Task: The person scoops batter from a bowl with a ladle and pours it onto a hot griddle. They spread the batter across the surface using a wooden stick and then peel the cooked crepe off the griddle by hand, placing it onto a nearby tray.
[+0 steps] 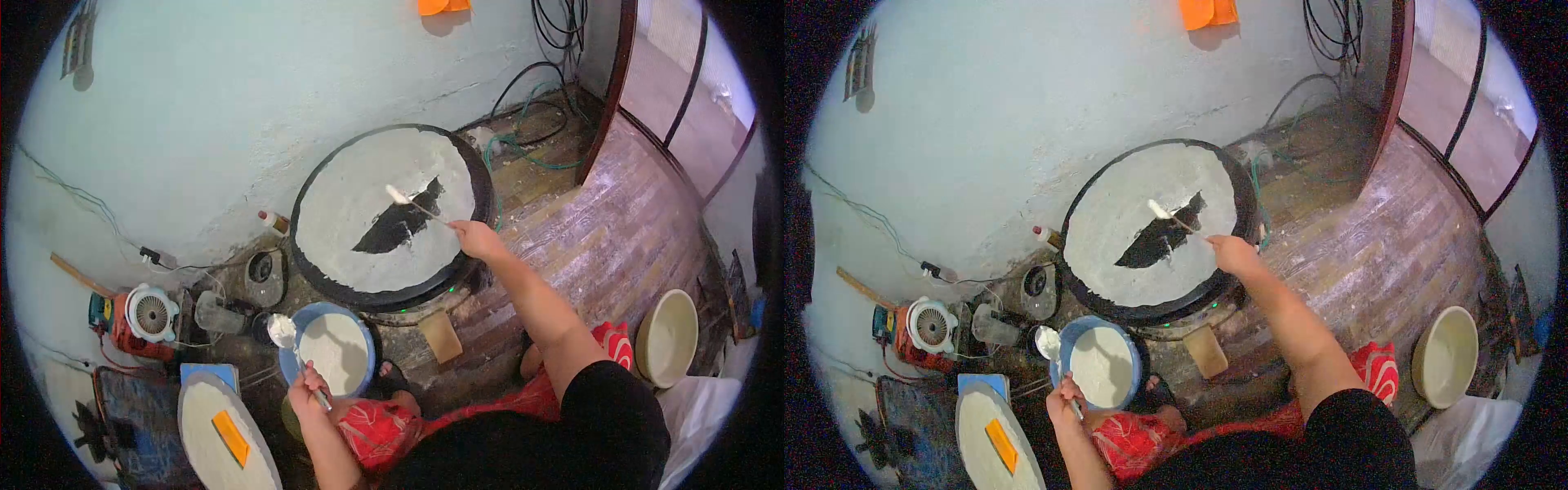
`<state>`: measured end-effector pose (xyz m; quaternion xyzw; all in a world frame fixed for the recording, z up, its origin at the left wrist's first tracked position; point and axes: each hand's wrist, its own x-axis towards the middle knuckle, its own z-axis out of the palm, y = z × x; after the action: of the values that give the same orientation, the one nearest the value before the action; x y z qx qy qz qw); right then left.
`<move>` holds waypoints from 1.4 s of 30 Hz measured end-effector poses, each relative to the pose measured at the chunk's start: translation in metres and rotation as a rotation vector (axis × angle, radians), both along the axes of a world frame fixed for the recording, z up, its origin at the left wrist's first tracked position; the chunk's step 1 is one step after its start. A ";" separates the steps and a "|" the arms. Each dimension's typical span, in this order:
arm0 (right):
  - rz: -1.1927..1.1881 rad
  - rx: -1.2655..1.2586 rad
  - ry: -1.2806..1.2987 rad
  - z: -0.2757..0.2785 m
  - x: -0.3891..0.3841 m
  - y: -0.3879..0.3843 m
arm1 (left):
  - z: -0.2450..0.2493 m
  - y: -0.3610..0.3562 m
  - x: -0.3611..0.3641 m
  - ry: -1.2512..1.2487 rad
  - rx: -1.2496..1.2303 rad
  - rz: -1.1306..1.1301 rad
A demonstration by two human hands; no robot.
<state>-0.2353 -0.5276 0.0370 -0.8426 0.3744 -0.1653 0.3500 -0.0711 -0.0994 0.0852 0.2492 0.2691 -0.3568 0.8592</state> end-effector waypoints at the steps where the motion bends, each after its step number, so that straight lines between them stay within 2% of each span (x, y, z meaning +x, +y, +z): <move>1: 0.002 -0.003 0.001 0.011 -0.006 0.004 | 0.000 0.000 -0.001 0.004 -0.072 -0.031; 4: 0.051 -0.006 0.101 0.031 -0.017 0.009 | 0.003 0.000 -0.005 -0.004 -0.038 -0.010; 6: -0.237 0.060 0.040 0.029 -0.028 0.011 | 0.001 0.003 -0.006 0.019 -0.057 -0.007; 8: -0.237 0.055 0.006 0.002 -0.021 0.019 | 0.004 0.001 -0.008 -0.033 -0.024 -0.003; 10: -0.016 -0.002 -0.104 -0.007 0.003 0.038 | -0.004 0.006 -0.004 -0.047 -0.060 -0.013; 11: -0.027 0.058 0.001 0.001 0.008 0.049 | -0.003 0.006 -0.004 -0.018 -0.060 -0.021; 12: -0.025 0.058 0.001 0.013 0.006 0.054 | 0.000 0.005 -0.003 0.011 -0.062 -0.027; 14: 0.086 0.020 0.128 0.037 0.005 0.057 | 0.007 0.001 -0.004 0.042 -0.005 -0.013; 16: 0.088 0.043 0.152 0.043 -0.005 0.049 | 0.006 0.002 -0.004 -0.006 -0.023 -0.026; 18: -0.140 0.037 0.016 0.011 -0.009 0.035 | 0.008 0.001 -0.008 0.000 0.004 -0.007; 19: -0.060 -0.028 -0.135 -0.013 -0.007 0.034 | 0.007 0.002 -0.008 -0.018 0.007 -0.001; 20: -0.058 -0.029 -0.135 -0.010 -0.003 0.039 | 0.006 0.002 -0.008 -0.039 0.011 0.003; 22: 0.137 -0.040 -0.016 -0.005 0.013 0.056 | 0.004 0.006 -0.006 -0.008 -0.038 0.001; 24: 0.131 -0.001 0.026 0.017 0.013 0.068 | -0.004 0.009 -0.001 -0.017 -0.114 -0.047; 26: 0.264 -0.128 0.177 0.041 0.009 0.070 | -0.001 0.009 0.000 -0.001 -0.122 -0.066; 28: 0.242 -0.156 0.222 0.061 -0.006 0.062 | 0.000 0.009 -0.002 0.008 -0.078 -0.043; 30: 0.161 -0.329 0.292 0.087 -0.023 0.059 | 0.001 0.009 -0.002 -0.025 -0.075 -0.050; 31: 0.121 -0.452 0.212 0.091 -0.030 0.066 | 0.000 0.011 -0.004 -0.056 -0.064 -0.057; 32: 0.123 -0.454 0.214 0.083 -0.030 0.074 | 0.001 0.010 -0.006 -0.054 -0.067 -0.055; 34: -0.035 -0.647 0.009 0.052 -0.023 0.095 | 0.006 0.006 -0.007 -0.035 -0.033 -0.015; 36: 0.167 -0.651 0.225 0.021 -0.011 0.121 | 0.007 0.006 -0.007 -0.038 0.000 -0.017; 38: 0.290 -0.803 0.177 0.010 -0.009 0.154 | 0.003 0.007 -0.002 0.006 -0.047 -0.038; 40: 0.291 -0.803 0.202 0.009 -0.008 0.153 | 0.005 0.007 -0.002 0.003 -0.050 -0.044; 42: 0.178 -0.759 0.323 0.003 -0.009 0.121 | 0.006 0.008 -0.004 0.007 -0.056 -0.051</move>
<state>-0.2440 -0.4063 0.0405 -0.9559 0.2627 -0.1265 -0.0355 -0.0756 -0.0913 0.0908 0.2305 0.2554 -0.3869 0.8555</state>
